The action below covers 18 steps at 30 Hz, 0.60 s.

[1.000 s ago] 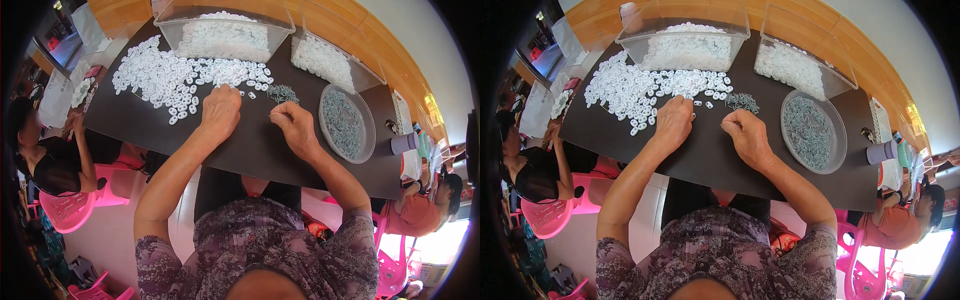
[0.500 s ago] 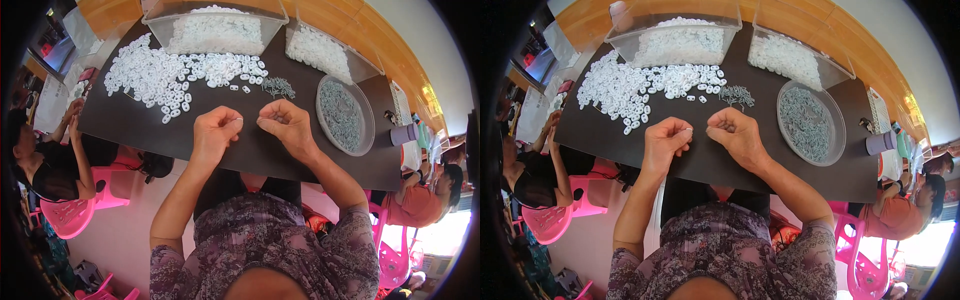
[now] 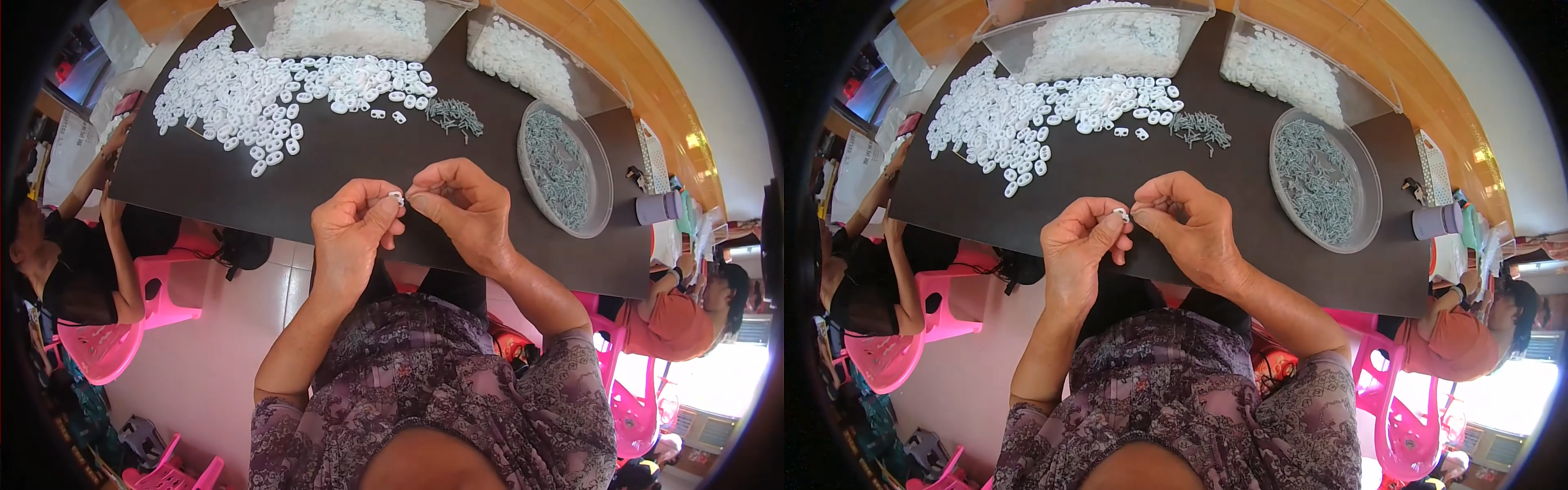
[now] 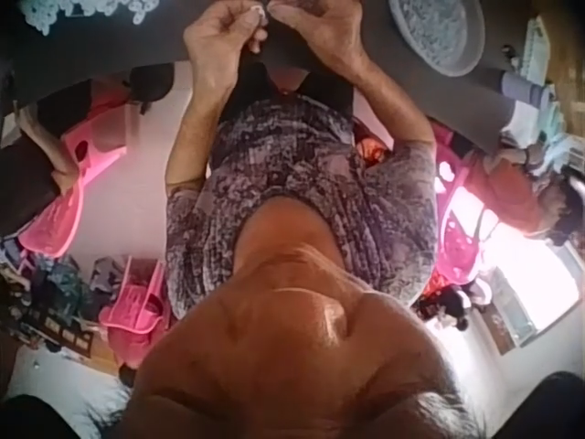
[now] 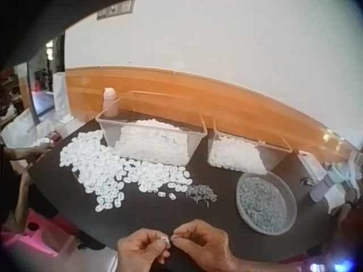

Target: Assembling small white plastic components by inserting small pieces into them at a workbench.

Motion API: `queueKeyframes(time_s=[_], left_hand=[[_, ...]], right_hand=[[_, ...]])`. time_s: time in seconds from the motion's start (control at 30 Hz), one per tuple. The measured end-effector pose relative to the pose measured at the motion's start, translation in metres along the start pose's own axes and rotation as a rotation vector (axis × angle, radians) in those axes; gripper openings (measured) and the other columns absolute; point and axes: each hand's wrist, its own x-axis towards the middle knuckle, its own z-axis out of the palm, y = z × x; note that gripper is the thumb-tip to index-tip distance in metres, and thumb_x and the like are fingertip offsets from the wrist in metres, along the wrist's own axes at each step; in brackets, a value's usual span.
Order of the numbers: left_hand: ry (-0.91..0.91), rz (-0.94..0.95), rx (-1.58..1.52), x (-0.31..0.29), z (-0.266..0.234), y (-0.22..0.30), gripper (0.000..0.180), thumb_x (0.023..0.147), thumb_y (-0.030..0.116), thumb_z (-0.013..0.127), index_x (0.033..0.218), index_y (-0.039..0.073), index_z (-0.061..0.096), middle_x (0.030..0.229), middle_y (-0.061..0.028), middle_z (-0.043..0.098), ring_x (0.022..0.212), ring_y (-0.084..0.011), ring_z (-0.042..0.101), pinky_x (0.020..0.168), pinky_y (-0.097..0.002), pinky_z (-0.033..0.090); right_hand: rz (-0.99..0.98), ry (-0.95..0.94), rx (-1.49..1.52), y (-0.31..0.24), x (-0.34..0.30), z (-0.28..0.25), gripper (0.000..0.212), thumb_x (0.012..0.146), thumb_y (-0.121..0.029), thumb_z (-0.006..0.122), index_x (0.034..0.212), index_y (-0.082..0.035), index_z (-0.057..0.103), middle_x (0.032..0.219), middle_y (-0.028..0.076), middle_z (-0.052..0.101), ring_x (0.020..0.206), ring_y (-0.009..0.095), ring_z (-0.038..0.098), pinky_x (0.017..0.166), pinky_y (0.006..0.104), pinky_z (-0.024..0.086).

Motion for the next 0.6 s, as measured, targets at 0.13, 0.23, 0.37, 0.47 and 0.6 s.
queueKeyframes(time_s=[0.13, 0.23, 0.37, 0.47, 0.6], left_hand=[[0.025, 0.02, 0.047, -0.003, 0.004, -0.001, 0.01, 0.088, 0.007, 0.059, 0.094, -0.001, 0.061, 0.078, -0.0024, 0.06, 0.062, -0.0055, 0.054, 0.051, -0.0177, 0.042], [0.054, 0.047, 0.076, -0.005, 0.007, -0.002, 0.009, 0.088, 0.007, 0.059, 0.093, 0.0, 0.061, 0.077, -0.001, 0.06, 0.062, -0.0048, 0.054, 0.051, -0.0174, 0.042], [0.089, 0.075, 0.11, -0.007, 0.01, -0.001, 0.008, 0.088, 0.007, 0.059, 0.091, 0.0, 0.06, 0.075, 0.0004, 0.058, 0.062, -0.0039, 0.052, 0.051, -0.0169, 0.041], [0.1, 0.083, 0.114, -0.009, 0.011, -0.001, 0.007, 0.088, 0.007, 0.059, 0.091, 0.0, 0.06, 0.075, 0.001, 0.057, 0.062, -0.0034, 0.051, 0.051, -0.0168, 0.041], [0.115, 0.101, 0.13, -0.011, 0.012, -0.005, 0.007, 0.088, 0.007, 0.058, 0.09, 0.0, 0.06, 0.076, 0.0008, 0.057, 0.062, -0.0037, 0.051, 0.052, -0.0171, 0.041]], right_hand=[[-0.03, 0.021, 0.001, 0.001, -0.002, 0.003, 0.014, 0.081, -0.002, 0.064, 0.095, 0.0, 0.059, 0.082, 0.001, 0.061, 0.074, 0.005, 0.054, 0.066, 0.0209, 0.045], [-0.006, -0.002, -0.041, -0.004, -0.004, 0.003, 0.015, 0.082, 0.005, 0.062, 0.096, 0.001, 0.058, 0.089, 0.003, 0.06, 0.081, 0.007, 0.056, 0.073, 0.0212, 0.045], [-0.019, -0.009, -0.041, -0.002, -0.005, 0.004, 0.015, 0.081, 0.006, 0.062, 0.095, 0.001, 0.058, 0.088, 0.003, 0.059, 0.081, 0.007, 0.056, 0.072, 0.0211, 0.045], [-0.073, -0.012, -0.081, 0.0, -0.005, 0.005, 0.015, 0.081, 0.006, 0.062, 0.095, 0.001, 0.058, 0.087, 0.002, 0.059, 0.081, 0.007, 0.056, 0.071, 0.0211, 0.045], [-0.128, 0.054, -0.075, 0.002, -0.004, 0.009, 0.011, 0.078, 0.001, 0.065, 0.088, -0.001, 0.06, 0.078, 0.001, 0.058, 0.069, 0.005, 0.052, 0.061, 0.0205, 0.044]])
